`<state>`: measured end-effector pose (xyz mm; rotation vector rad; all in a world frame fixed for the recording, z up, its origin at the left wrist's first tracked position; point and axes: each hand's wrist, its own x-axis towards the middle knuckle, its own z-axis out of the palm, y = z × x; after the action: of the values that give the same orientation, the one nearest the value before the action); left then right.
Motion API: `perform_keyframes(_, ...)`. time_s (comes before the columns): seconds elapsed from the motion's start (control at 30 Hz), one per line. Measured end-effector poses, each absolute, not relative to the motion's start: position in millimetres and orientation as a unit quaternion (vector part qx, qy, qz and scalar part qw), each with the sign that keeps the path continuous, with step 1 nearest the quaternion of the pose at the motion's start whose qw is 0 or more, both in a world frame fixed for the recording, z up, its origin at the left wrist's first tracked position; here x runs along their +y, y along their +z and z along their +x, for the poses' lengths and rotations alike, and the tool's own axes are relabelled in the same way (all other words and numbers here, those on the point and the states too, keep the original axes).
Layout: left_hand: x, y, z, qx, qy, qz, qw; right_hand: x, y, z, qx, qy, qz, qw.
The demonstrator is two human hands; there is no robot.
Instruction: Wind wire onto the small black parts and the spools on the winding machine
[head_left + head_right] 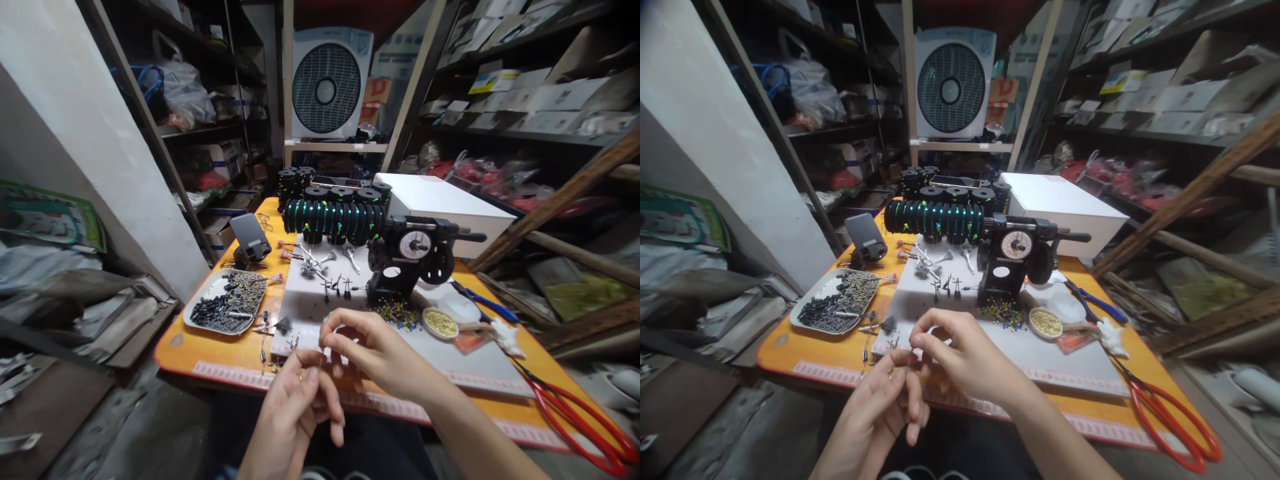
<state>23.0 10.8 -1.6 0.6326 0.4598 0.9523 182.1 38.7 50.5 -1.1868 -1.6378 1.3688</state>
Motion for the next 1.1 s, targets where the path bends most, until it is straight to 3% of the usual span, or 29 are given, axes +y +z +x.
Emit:
perform_keyframes(0.33, 7.1, -3.5, 21.8, 0.175, 0.456, 0.281, 0.826, 34.8, 41.1, 172.8, -0.569, 0.597, -0.416, 0.382)
perform_keyframes(0.53, 10.3, -11.3, 22.4, 0.226, 0.454, 0.312, 0.803, 47.9, 54.2, 185.4, -0.638, 0.449, -0.486, 0.393)
perform_keyframes(0.67, 9.5, -18.4, 18.6, 0.307, 0.457, 0.383, 0.742, 77.6, 64.3, 188.2, -0.629, 0.329, -0.523, 0.472)
perform_keyframes(0.77, 4.5, -18.9, 10.4, 0.392, 0.441, 0.441, 0.677, 101.4, 68.1, 186.2, -0.639, 0.303, -0.522, 0.477)
perform_keyframes(0.93, 2.0, -4.7, -1.8, 0.49, 0.38, 0.517, 0.591, 108.4, 70.8, 187.6, -0.637, 0.352, -0.514, 0.454)
perform_keyframes(1.1, 26.8, 24.4, 15.4, 0.441, 0.497, 0.61, 0.432, 81.6, 84.3, 190.9, -0.608, 0.467, -0.469, 0.438)
